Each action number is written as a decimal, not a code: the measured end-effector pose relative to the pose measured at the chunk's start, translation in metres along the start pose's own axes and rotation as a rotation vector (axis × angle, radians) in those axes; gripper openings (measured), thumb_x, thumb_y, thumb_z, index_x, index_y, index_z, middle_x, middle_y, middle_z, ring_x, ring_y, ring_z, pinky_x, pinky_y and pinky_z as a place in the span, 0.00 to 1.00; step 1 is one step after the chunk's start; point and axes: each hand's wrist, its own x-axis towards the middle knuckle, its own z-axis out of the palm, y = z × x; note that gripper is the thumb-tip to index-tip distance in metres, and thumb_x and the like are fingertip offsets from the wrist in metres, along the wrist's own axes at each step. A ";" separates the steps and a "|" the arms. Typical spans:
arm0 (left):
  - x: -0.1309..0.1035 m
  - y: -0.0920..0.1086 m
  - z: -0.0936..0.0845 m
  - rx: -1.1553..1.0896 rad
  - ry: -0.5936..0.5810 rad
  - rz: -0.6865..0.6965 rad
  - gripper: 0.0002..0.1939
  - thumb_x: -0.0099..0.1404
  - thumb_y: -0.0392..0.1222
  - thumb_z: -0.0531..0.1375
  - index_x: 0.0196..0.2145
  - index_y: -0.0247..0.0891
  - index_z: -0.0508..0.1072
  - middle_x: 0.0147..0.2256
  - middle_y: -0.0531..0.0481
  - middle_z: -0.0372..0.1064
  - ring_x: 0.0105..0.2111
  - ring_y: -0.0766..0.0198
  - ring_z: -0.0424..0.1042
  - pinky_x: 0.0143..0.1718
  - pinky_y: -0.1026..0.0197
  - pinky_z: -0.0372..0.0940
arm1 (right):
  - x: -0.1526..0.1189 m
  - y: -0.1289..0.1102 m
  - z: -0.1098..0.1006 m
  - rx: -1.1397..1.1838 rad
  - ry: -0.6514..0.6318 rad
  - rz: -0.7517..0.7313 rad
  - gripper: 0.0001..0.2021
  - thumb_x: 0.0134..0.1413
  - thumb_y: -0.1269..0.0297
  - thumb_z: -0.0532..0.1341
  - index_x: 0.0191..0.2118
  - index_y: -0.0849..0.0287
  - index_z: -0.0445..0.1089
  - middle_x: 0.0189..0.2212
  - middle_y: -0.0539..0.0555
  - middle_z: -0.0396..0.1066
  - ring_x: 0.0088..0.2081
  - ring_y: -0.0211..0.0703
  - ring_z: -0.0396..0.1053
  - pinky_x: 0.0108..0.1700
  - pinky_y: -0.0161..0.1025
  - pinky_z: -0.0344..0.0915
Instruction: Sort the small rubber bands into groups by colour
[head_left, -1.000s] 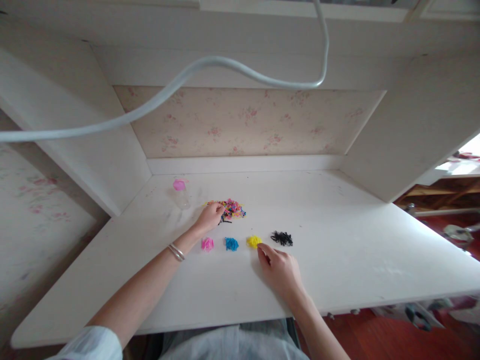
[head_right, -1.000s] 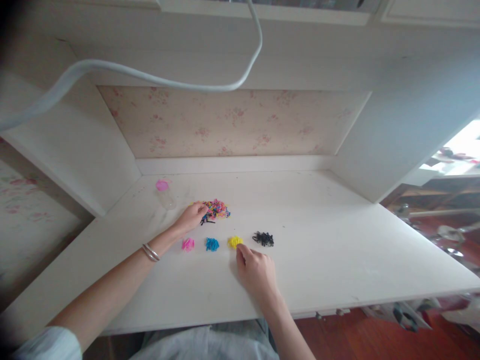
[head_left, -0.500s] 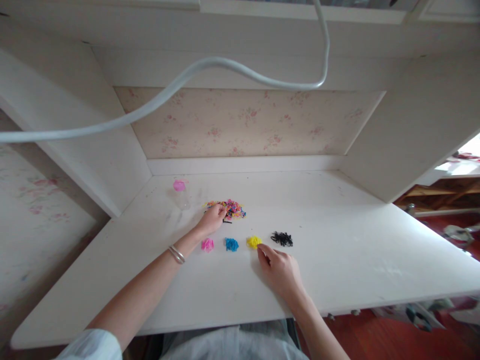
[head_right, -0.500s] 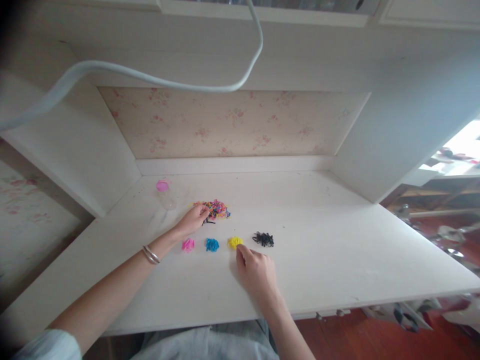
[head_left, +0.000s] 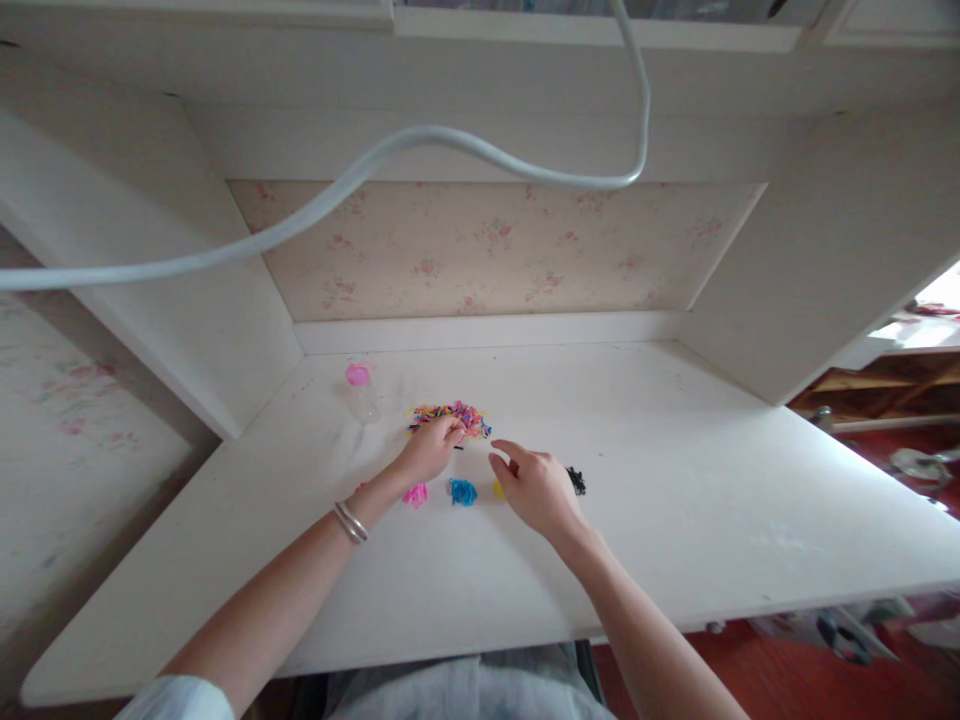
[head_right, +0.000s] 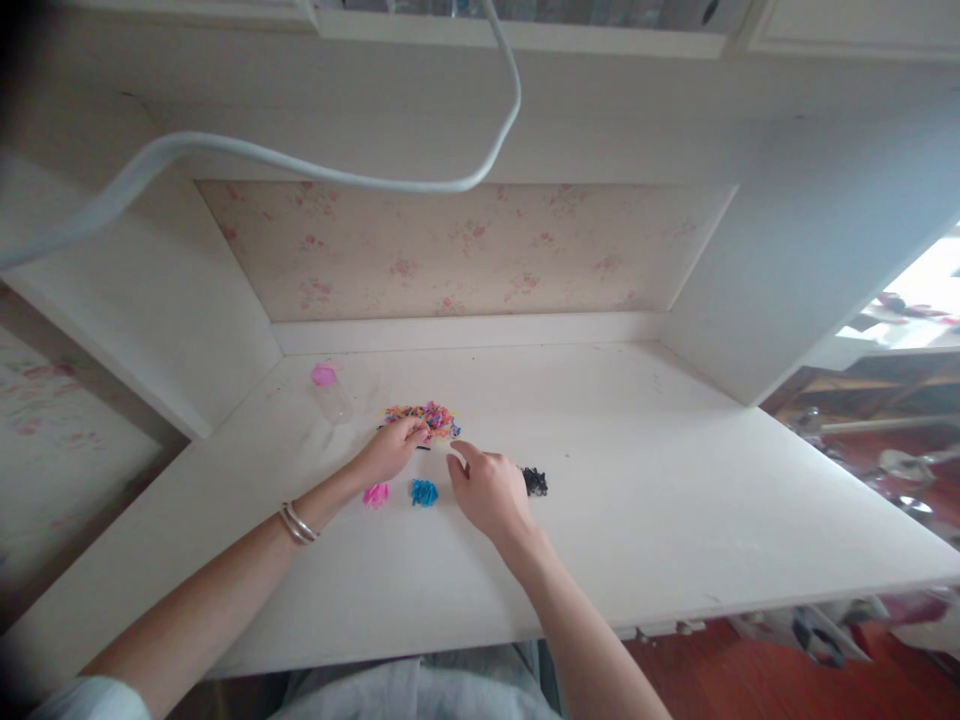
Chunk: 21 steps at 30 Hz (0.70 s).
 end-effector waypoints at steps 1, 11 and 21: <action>-0.001 0.002 0.000 -0.004 -0.005 0.015 0.13 0.66 0.44 0.49 0.37 0.36 0.71 0.35 0.48 0.73 0.36 0.61 0.71 0.38 0.61 0.62 | 0.008 -0.002 0.000 -0.014 -0.021 0.000 0.16 0.59 0.55 0.50 0.48 0.44 0.70 0.25 0.49 0.75 0.27 0.39 0.71 0.28 0.32 0.55; -0.011 0.007 -0.003 -0.060 -0.043 0.101 0.14 0.67 0.45 0.49 0.39 0.38 0.71 0.38 0.48 0.73 0.38 0.63 0.71 0.39 0.63 0.63 | 0.033 -0.004 0.013 0.059 -0.066 -0.089 0.15 0.60 0.54 0.50 0.43 0.44 0.73 0.26 0.49 0.75 0.29 0.39 0.71 0.30 0.31 0.55; -0.014 0.005 0.001 -0.097 -0.065 0.103 0.18 0.67 0.50 0.47 0.39 0.36 0.71 0.36 0.48 0.73 0.36 0.62 0.70 0.37 0.63 0.62 | 0.021 -0.001 0.018 0.298 -0.020 0.000 0.16 0.58 0.57 0.51 0.33 0.54 0.75 0.18 0.46 0.68 0.20 0.34 0.63 0.24 0.30 0.51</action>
